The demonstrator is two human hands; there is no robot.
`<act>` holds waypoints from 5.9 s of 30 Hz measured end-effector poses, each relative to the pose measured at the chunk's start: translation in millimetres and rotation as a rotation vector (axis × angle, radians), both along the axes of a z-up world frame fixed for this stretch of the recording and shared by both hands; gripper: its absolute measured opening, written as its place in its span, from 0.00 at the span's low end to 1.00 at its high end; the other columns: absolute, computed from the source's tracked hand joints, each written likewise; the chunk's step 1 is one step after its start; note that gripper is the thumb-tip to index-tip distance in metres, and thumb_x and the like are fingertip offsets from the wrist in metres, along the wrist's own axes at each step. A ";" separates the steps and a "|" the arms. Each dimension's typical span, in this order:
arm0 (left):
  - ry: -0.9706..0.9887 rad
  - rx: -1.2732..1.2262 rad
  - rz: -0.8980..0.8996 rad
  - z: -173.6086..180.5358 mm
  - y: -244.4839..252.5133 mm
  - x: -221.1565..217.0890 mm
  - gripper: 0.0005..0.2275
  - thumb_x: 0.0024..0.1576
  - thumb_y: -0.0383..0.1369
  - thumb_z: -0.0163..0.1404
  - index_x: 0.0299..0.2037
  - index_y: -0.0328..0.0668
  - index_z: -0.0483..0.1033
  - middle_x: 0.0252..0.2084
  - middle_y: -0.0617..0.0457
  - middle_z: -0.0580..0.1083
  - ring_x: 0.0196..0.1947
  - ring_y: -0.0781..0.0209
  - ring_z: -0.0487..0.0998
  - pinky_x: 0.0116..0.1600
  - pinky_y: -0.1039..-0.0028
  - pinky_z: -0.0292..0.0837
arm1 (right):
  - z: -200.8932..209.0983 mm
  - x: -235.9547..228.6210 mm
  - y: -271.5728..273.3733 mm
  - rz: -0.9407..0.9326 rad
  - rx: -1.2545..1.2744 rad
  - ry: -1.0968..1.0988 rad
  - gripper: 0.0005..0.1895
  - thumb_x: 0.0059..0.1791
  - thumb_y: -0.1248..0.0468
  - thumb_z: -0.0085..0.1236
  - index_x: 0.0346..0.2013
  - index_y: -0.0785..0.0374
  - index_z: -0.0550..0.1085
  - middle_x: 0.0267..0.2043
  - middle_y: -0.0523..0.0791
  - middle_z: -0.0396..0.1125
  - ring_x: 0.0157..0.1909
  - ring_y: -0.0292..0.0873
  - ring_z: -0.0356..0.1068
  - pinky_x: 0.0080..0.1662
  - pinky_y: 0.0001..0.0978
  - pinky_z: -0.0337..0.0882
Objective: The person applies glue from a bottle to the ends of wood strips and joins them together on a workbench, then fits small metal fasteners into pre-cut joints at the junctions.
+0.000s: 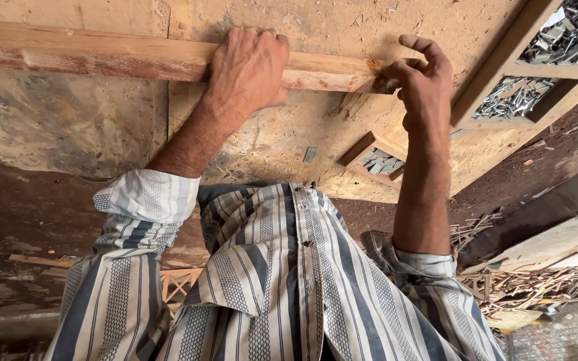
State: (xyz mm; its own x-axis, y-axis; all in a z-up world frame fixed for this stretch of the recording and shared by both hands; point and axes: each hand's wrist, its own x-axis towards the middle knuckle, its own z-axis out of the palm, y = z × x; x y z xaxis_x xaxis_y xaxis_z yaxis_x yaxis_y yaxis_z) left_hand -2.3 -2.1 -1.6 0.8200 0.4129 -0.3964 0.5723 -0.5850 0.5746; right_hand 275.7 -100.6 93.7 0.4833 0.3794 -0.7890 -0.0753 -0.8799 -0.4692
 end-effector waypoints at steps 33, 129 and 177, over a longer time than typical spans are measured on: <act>0.048 0.100 -0.069 6.8 8.9 5.2 0.18 0.50 0.42 0.63 0.37 0.32 0.78 0.25 0.50 0.70 0.21 0.63 0.68 0.32 0.65 0.71 | -15.0 -17.2 -59.7 -0.233 0.599 0.045 0.26 0.52 0.78 0.67 0.63 0.70 0.68 0.48 0.52 0.76 0.47 0.42 0.78 0.53 0.38 0.85; 0.132 0.023 -0.065 23.6 17.2 14.3 0.26 0.56 0.52 0.64 0.46 0.31 0.81 0.25 0.46 0.78 0.18 0.63 0.74 0.30 0.64 0.76 | -17.5 -20.5 -76.9 -0.190 0.688 -0.096 0.31 0.51 0.73 0.70 0.65 0.65 0.65 0.51 0.49 0.74 0.48 0.38 0.76 0.50 0.27 0.81; 0.097 0.120 -0.006 15.5 10.1 10.5 0.17 0.45 0.40 0.66 0.36 0.34 0.80 0.21 0.49 0.75 0.18 0.61 0.72 0.26 0.64 0.74 | 78.4 -52.5 -85.0 0.324 0.167 -0.334 0.15 0.57 0.58 0.56 0.46 0.70 0.79 0.22 0.43 0.69 0.20 0.34 0.59 0.23 0.30 0.59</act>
